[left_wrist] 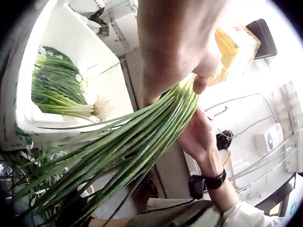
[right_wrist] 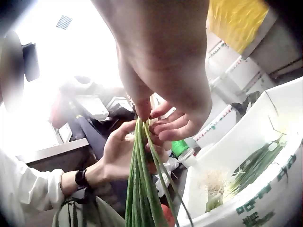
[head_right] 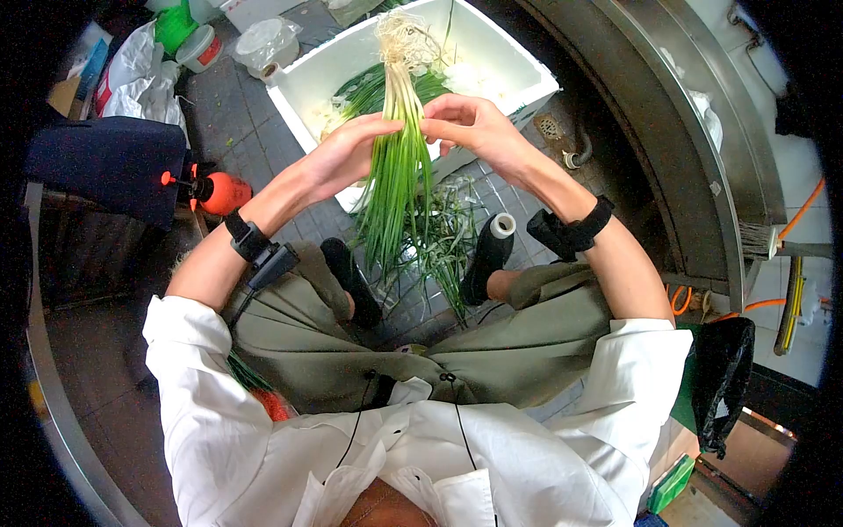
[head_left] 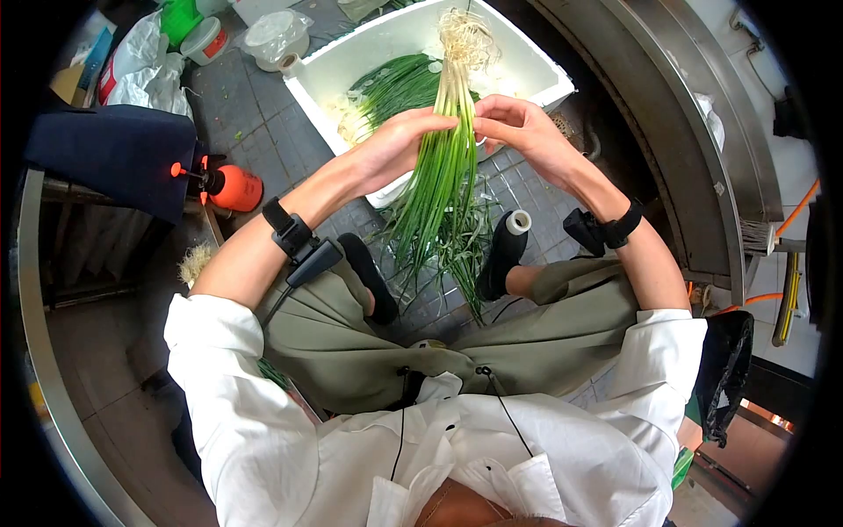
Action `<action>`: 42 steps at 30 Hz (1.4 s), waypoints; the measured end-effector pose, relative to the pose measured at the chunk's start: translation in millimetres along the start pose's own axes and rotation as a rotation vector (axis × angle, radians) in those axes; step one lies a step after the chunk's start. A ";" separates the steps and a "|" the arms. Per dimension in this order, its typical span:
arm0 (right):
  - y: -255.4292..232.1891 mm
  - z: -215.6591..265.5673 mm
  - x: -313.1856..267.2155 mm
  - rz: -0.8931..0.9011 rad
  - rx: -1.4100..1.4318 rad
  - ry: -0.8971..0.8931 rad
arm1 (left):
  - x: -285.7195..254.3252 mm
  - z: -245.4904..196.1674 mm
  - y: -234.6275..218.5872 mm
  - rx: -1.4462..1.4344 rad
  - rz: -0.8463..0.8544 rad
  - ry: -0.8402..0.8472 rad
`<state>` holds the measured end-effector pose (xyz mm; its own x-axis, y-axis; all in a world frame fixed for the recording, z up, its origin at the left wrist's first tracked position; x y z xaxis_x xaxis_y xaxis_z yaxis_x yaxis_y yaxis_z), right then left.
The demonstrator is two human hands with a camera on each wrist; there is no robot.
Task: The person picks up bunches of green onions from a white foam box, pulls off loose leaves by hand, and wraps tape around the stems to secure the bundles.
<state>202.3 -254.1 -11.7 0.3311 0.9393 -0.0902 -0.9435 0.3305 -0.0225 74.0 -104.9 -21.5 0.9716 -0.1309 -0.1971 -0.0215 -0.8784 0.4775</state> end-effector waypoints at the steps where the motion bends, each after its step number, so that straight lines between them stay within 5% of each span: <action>1: 2.7 0.7 -0.3 -0.003 0.015 -0.004 | -2.0 -3.8 8.1 0.028 -0.021 0.026; 6: 15.8 5.9 -0.7 -0.028 -0.001 -0.007 | -1.4 -4.3 5.4 0.174 -0.103 0.085; 15: 16.7 12.0 -1.8 -0.011 0.136 0.003 | 2.5 0.2 -8.5 -0.007 0.000 0.045; 26: 23.3 5.6 -1.4 -0.066 -0.021 -0.034 | 2.6 -0.5 -7.3 0.164 -0.228 0.088; 35: 18.6 5.5 0.1 -0.166 0.094 -0.095 | 3.6 0.6 -5.3 0.077 -0.084 0.094; 42: 22.3 3.0 2.2 -0.084 0.115 0.021 | 1.8 1.7 1.2 0.130 -0.093 0.005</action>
<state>182.0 -244.3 -9.4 0.4078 0.9060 -0.1134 -0.9048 0.4177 0.0832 75.3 -107.0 -22.7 0.9720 -0.0445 -0.2308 0.0383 -0.9388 0.3424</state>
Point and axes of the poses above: each hand's wrist, its own x-axis towards the middle knuckle, its own y-axis out of the palm, z = x × y, the point moved 3 cm from there along x, towards the middle knuckle, and after that the axes turned 1 degree about z, right-handed, at the moved point
